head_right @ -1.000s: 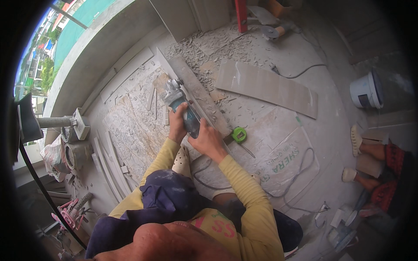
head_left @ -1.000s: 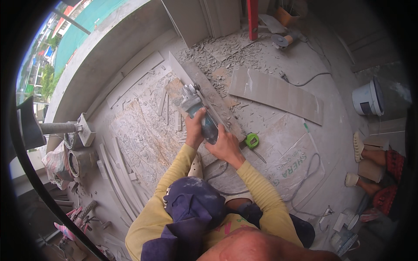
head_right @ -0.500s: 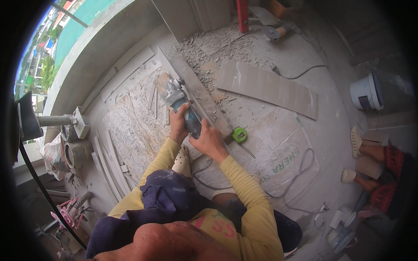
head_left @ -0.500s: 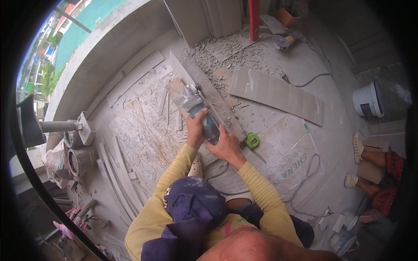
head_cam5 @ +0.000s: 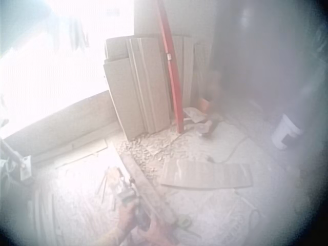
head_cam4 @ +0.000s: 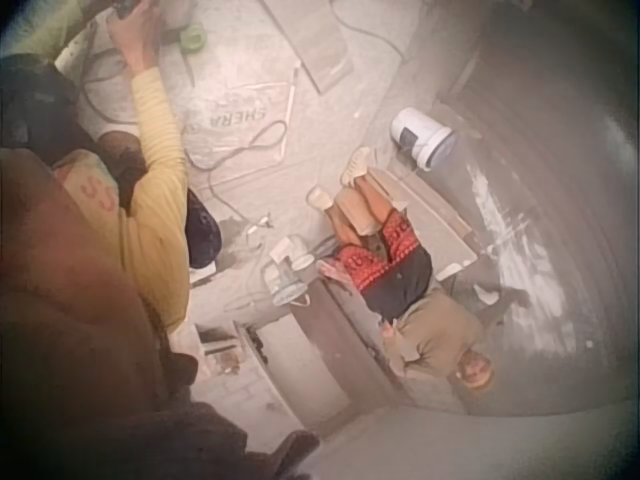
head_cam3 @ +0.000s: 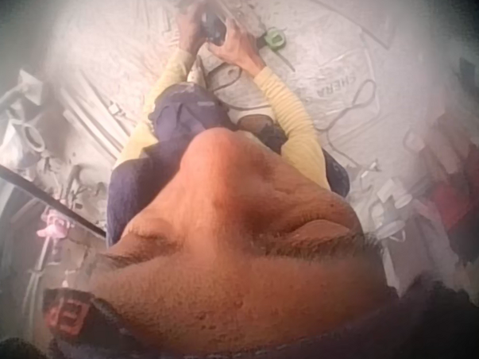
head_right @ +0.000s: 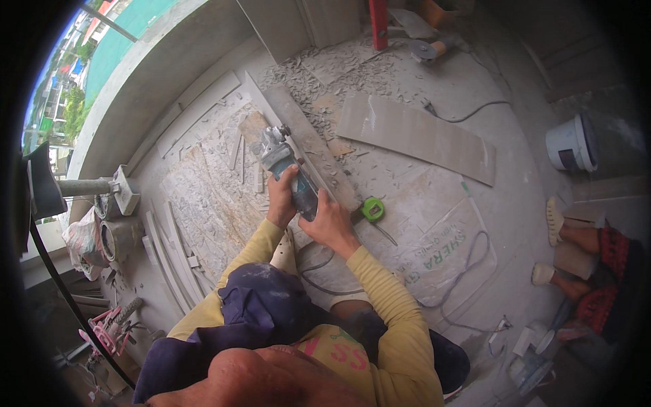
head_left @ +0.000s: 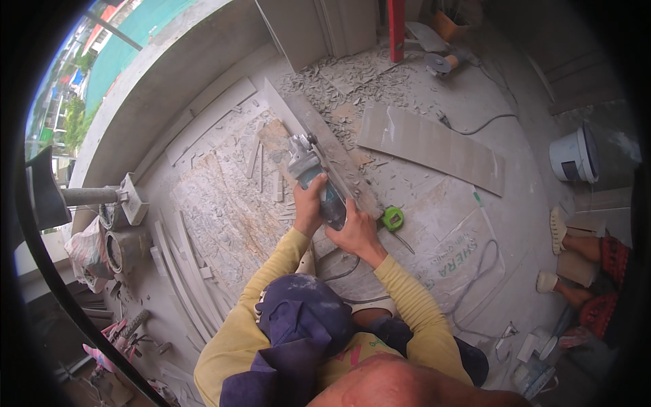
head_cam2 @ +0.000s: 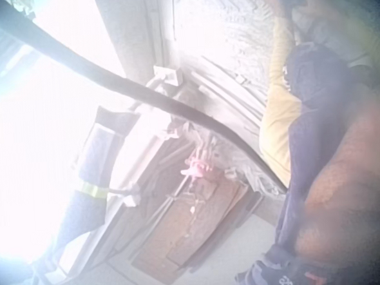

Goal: The person uses an angle grinder to cut a long rectangular tile on the floor, then sets the tile aside and picks up another tile to prepare for further cutting. The person also uses a pencil and tape measure to mark the tile before cutting.

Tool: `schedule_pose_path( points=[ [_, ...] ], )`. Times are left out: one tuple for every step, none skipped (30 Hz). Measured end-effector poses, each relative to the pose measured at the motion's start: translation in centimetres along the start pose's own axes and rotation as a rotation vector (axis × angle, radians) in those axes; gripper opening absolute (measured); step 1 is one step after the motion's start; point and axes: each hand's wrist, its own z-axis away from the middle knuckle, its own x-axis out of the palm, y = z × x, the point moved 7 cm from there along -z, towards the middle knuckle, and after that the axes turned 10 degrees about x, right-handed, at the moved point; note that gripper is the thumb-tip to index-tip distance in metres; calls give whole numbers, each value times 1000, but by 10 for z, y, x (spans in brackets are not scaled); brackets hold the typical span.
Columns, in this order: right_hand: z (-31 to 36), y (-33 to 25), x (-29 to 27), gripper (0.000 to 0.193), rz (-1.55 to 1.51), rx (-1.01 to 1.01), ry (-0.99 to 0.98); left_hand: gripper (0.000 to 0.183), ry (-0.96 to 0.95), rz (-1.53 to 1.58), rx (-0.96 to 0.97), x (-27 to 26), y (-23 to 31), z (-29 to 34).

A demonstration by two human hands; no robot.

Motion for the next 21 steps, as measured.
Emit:
schedule_pose_path(
  points=[
    [1,1,0,77,-1,-2,4,27,-5,8,-1,1,1,1],
    [2,2,-1,77,-3,-3,7,28,-4,-1,1,2,1,3],
    [3,3,0,78,-5,-6,10,28,-1,-11,5,3,2,4],
    [4,3,-1,78,-12,-25,23,29,1,-20,8,3,2,6],
    [5,3,-1,78,-20,-45,37,29,3,-18,8,3,1,7],
    [6,3,-2,78,-28,-65,51,29,4,-17,7,1,-1,7],
    [7,4,-2,78,-28,-63,50,30,6,-15,7,0,-3,8],
    [8,5,-1,78,-28,-62,49,33,-2,-27,12,-2,-4,8],
    [9,7,-1,78,-27,-59,49,37,-9,-38,16,-2,-5,9],
    [10,7,-1,78,-30,-57,45,41,-16,-50,20,-1,-6,10],
    [10,8,-1,78,-34,-55,42,41,-14,-52,24,-2,-6,11],
    [11,8,-2,77,-37,-52,40,41,-13,-55,26,-1,-5,12],
    [11,8,-1,77,-26,-44,35,41,-11,-58,29,0,-4,12],
    [10,8,-1,76,-15,-35,30,38,-5,-51,29,-1,-4,11],
    [10,8,0,76,-5,-28,27,35,0,-44,31,-1,-4,10],
    [8,7,1,76,-4,-18,14,32,4,-36,32,0,-3,8],
    [5,6,3,75,-4,-9,1,31,4,-33,33,-1,-2,6],
    [3,5,4,75,-2,2,-12,31,4,-28,32,1,2,5],
    [2,3,4,75,-2,6,-8,30,4,-23,32,2,4,3],
    [2,1,3,75,-3,10,-4,30,7,-35,30,0,4,1],
    [1,-1,2,76,-3,12,0,30,11,-47,31,-1,4,-2]
  ],
)
